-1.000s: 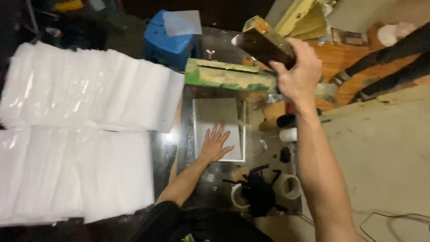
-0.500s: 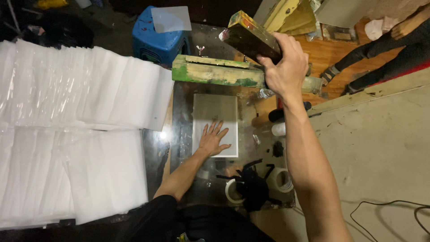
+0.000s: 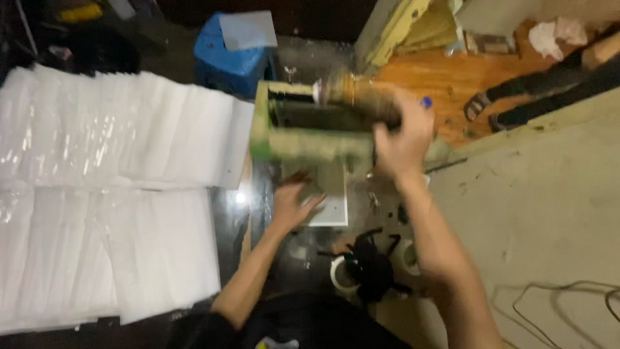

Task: The person performs screen printing by placing a white sheet under a screen frame and using a squeegee to pull ink across the mesh. They repeatedly lift the screen, remove the printed sheet, and place a new one underneath to continue the process.

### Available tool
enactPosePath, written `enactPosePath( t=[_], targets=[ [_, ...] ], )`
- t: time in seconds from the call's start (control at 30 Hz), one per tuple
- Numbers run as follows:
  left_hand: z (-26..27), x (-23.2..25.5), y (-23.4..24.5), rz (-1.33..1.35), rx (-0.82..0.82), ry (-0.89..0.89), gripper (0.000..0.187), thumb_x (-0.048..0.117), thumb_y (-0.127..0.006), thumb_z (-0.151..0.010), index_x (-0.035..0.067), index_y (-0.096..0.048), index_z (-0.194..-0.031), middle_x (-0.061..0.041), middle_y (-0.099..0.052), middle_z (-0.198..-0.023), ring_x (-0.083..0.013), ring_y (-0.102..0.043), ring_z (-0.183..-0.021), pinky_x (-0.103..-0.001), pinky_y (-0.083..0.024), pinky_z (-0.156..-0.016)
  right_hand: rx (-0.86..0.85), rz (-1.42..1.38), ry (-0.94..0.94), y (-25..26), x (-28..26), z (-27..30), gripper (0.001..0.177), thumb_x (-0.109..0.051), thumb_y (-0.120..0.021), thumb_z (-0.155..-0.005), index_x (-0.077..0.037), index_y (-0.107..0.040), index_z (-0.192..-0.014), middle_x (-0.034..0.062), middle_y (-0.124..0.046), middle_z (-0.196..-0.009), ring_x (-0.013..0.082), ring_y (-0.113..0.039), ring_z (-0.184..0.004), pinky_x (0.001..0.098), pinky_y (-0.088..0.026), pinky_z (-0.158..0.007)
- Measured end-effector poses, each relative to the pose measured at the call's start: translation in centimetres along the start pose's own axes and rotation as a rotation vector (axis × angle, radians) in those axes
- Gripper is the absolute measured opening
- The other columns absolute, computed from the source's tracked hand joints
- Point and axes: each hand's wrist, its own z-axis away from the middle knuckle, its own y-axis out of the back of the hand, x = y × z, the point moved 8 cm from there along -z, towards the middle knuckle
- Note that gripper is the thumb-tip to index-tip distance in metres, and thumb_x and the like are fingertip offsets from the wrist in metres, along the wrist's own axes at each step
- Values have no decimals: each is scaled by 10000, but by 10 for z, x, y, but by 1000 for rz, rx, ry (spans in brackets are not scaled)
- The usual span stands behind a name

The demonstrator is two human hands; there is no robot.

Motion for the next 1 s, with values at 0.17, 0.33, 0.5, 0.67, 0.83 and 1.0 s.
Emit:
enactPosePath(
  t=[0.17,0.33,0.5,0.67,0.83,1.0],
  targets=[
    [106,-34,72,773,39,860,840,196,-1087,-630,82,-721,-1378,-185,-802,-1287,-387,-718,-1276,-614,-562,-1067,-171,13,206,-48,-16,181,447,-171,-697,-766,-130,-772,-1204,114,-732,-1074,345,-692,-957,537,-515,-921],
    [186,-77,42,601,-45,1129,877,362,-1128,-570,98,-752,-1317,-179,-822,-1221,-350,-788,-1160,-552,-642,-974,-808,353,-30,-240,89,167,497,-338,-692,-978,-260,-575,-1455,78,-633,-1304,322,-608,-1237,682,-441,-1078],
    [193,-80,24,621,-121,1118,863,422,-1102,-663,-1,-707,-1304,-276,-791,-1245,-462,-744,-1222,-591,-632,-1008,-852,418,-80,-341,143,46,677,-394,-790,-967,-224,-497,-1553,174,-603,-1484,362,-556,-1424,743,-403,-1126],
    [158,-49,55,617,-97,917,745,313,-1037,-768,-24,-684,-1332,-278,-747,-1302,-484,-662,-1320,-653,-528,-1108,-836,529,99,-363,165,93,644,-426,-854,-830,-282,-522,-1362,15,-655,-1245,277,-651,-1208,649,-532,-945],
    [184,-71,26,656,-132,1001,845,442,-1043,-745,-33,-658,-1328,-284,-744,-1283,-464,-708,-1253,-599,-592,-1024,-1121,485,-79,-229,47,216,642,-365,-760,-967,-216,-506,-1537,116,-626,-1452,326,-571,-1407,668,-433,-1130],
    [164,-52,47,582,-112,974,717,413,-1023,-750,-16,-702,-1227,-263,-788,-1156,-357,-785,-1040,-536,-634,-851,-1159,457,-20,-202,38,267,564,-427,-794,-919,-261,-503,-1373,39,-601,-1307,279,-585,-1295,591,-463,-1075]
  ],
)
